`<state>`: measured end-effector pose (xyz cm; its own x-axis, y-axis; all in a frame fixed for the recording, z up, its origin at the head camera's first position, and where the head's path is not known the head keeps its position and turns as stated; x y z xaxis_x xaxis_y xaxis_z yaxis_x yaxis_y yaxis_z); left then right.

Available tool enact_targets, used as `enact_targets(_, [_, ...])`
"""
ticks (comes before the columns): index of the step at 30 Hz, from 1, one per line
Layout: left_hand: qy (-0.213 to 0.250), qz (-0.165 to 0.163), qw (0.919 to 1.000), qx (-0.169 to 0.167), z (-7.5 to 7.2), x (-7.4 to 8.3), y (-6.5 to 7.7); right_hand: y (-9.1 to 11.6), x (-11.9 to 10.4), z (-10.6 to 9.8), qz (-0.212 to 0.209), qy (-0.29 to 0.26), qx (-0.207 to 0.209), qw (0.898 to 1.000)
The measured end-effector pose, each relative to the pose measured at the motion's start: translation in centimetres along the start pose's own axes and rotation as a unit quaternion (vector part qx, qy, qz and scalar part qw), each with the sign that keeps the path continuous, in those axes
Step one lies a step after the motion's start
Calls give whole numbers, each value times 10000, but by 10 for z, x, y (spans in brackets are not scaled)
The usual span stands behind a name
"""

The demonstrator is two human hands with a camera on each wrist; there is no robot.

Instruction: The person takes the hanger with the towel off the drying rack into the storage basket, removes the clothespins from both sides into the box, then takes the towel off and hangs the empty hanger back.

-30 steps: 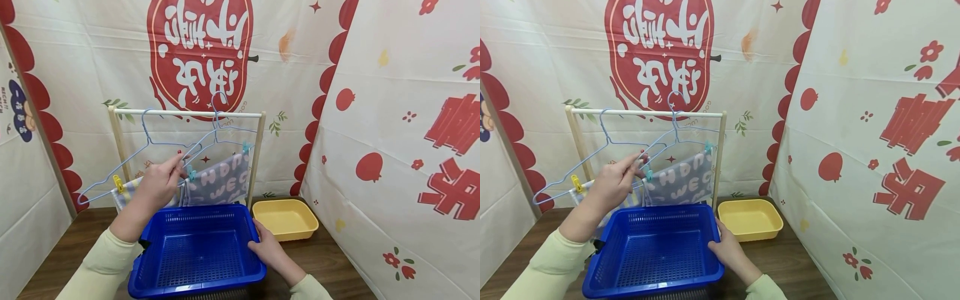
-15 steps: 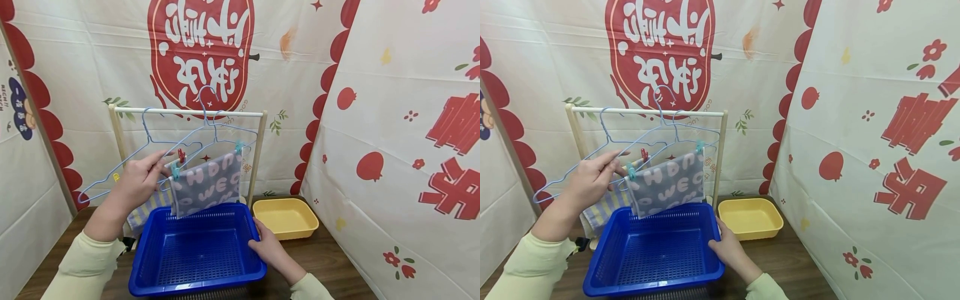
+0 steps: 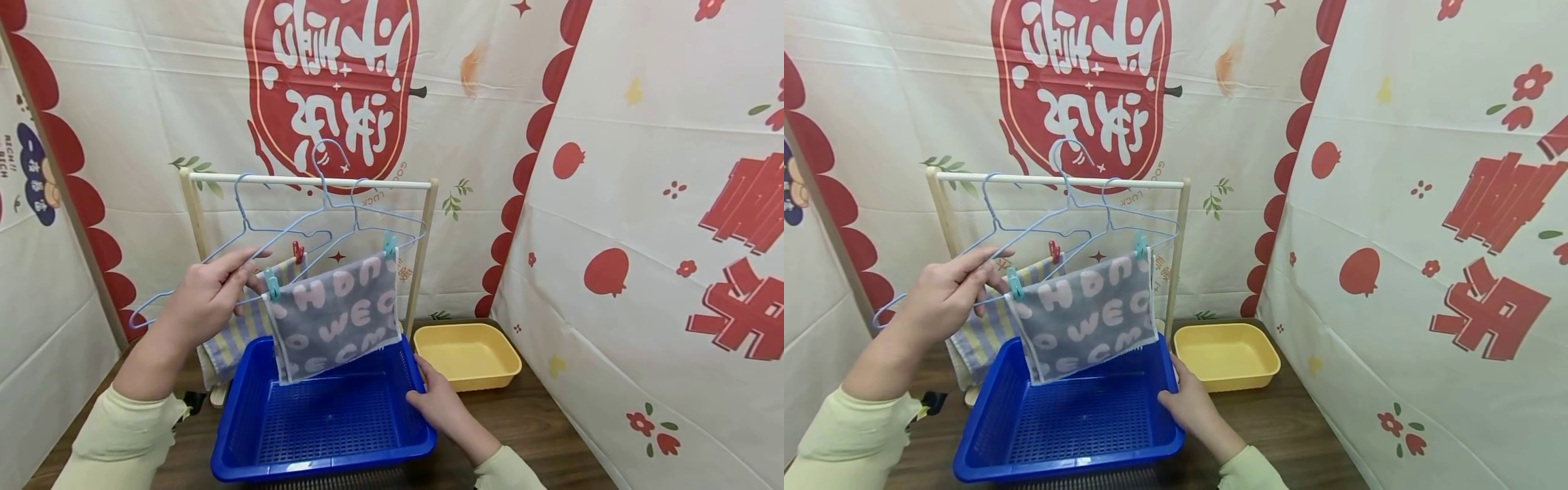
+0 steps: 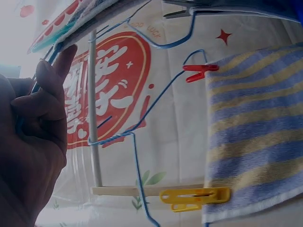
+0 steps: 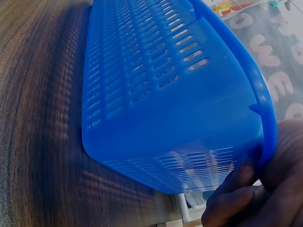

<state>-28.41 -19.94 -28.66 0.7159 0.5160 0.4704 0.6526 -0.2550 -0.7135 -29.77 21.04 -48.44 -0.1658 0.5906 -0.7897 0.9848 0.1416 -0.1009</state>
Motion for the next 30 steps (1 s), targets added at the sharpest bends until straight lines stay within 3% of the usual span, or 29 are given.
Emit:
enact_targets(7, [-221,257,9994,42,5,-13,10,0,0,0,20,-30,-11,10000])
enact_targets(11, [46,453,9989,79,8,-22,15,-1,0,0,18,-41,-4,10000])
enact_targets(20, [326,562,9979,-56,20,-40,28,0,-1,0,62,-32,14,10000])
enact_targets(30, [305,1032,9941,-118,40,-56,43,1,-2,-1,82,-125,-7,9999])
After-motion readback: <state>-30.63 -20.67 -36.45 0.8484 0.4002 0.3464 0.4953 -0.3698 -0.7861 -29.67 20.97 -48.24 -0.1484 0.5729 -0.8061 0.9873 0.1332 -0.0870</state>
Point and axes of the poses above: each hand's wrist, its own y-axis away from the middle knuckle, its own z-axis out of the palm, x = y × z, the point moved 1 cm from there along -y, towards the middle knuckle, and after that the axes turned 4 degrees about y, right-handed, at the moved point
